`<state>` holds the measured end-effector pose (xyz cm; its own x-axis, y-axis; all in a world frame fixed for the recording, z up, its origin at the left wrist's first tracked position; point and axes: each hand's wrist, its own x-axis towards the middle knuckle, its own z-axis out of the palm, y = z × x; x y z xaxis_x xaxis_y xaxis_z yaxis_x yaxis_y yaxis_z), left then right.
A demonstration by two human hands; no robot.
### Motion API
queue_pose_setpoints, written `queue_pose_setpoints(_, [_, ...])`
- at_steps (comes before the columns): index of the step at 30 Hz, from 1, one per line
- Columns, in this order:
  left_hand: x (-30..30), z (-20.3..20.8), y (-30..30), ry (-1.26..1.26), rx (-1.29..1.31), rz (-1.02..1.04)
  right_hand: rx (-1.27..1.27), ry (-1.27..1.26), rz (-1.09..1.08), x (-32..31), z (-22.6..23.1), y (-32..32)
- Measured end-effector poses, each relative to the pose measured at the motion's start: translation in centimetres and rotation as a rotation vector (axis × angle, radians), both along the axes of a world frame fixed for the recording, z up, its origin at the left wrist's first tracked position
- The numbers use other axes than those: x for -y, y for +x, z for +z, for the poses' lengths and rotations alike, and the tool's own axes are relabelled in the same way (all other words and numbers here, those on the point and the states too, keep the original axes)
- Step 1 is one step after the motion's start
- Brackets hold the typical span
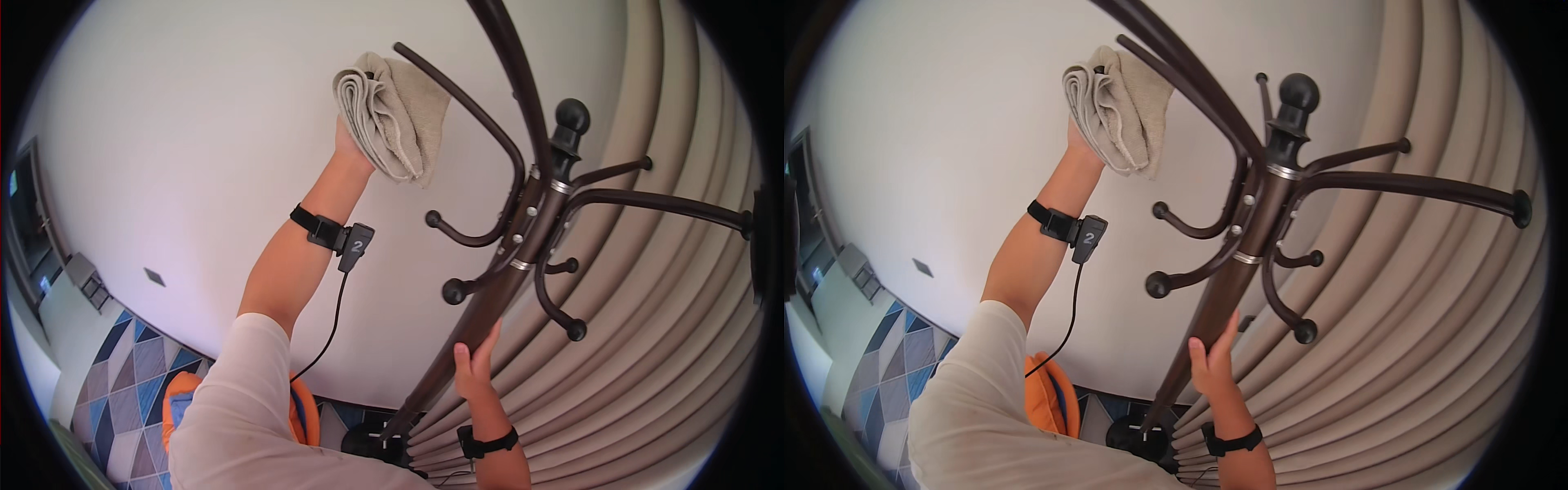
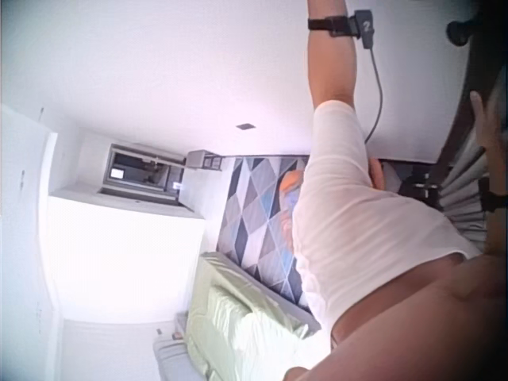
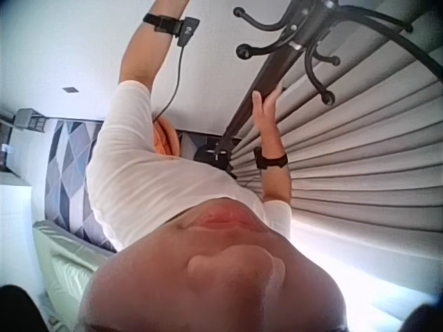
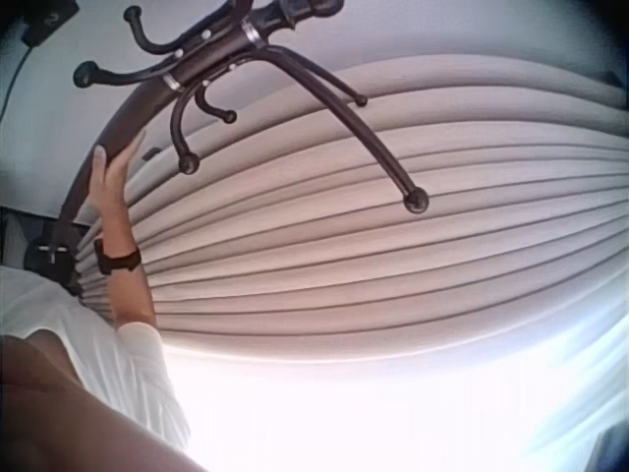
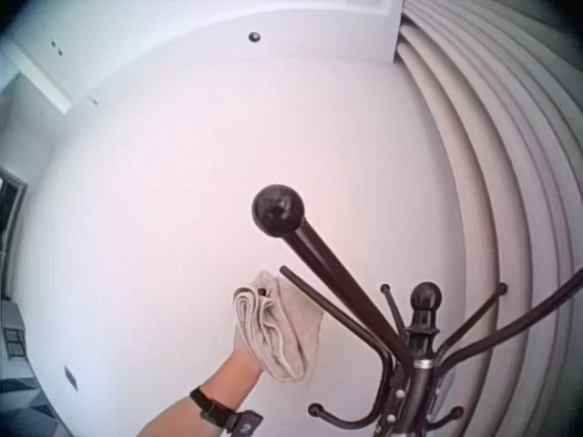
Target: The person wipes various furniture surfaces with a cloth, including a headboard, a coat rack, a windowsill, and the inside of a wardrobe.
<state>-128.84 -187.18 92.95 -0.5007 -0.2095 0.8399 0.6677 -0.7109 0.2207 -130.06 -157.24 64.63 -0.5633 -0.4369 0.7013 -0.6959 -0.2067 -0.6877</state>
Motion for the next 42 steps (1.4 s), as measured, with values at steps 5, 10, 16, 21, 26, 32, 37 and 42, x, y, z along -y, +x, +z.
queue_pose_setpoints(5, [2.8,-0.2,5.1,-0.106,-0.057,0.117,-0.019,-0.086,0.014,0.4,0.3,0.2])
queue_pose_setpoints(10, [1.1,0.6,7.9,-0.226,0.029,0.485,-0.013,-0.114,0.054,-0.3,0.6,0.5])
queue_pose_setpoints(16, [1.5,5.0,5.5,-0.291,0.186,0.579,0.006,-0.090,0.008,-0.5,0.1,-0.1])
queue_pose_setpoints(21, [0.7,5.5,2.9,-0.336,0.210,0.562,-0.025,-0.071,0.018,-0.5,1.2,0.3])
queue_pose_setpoints(26, [-0.9,5.2,1.7,-0.404,0.180,0.542,-0.044,-0.072,0.049,-0.5,1.2,0.1])
queue_pose_setpoints(32, [-2.1,3.6,1.3,-0.356,0.052,0.372,-0.033,-0.067,0.091,-0.6,1.3,0.2])
queue_pose_setpoints(37, [-2.6,3.5,1.8,-0.334,-0.007,0.395,-0.071,-0.084,0.112,-0.8,1.2,0.3])
queue_pose_setpoints(42, [-1.6,3.9,1.6,-0.342,0.053,0.444,-0.062,-0.093,0.142,-0.6,1.3,0.0])
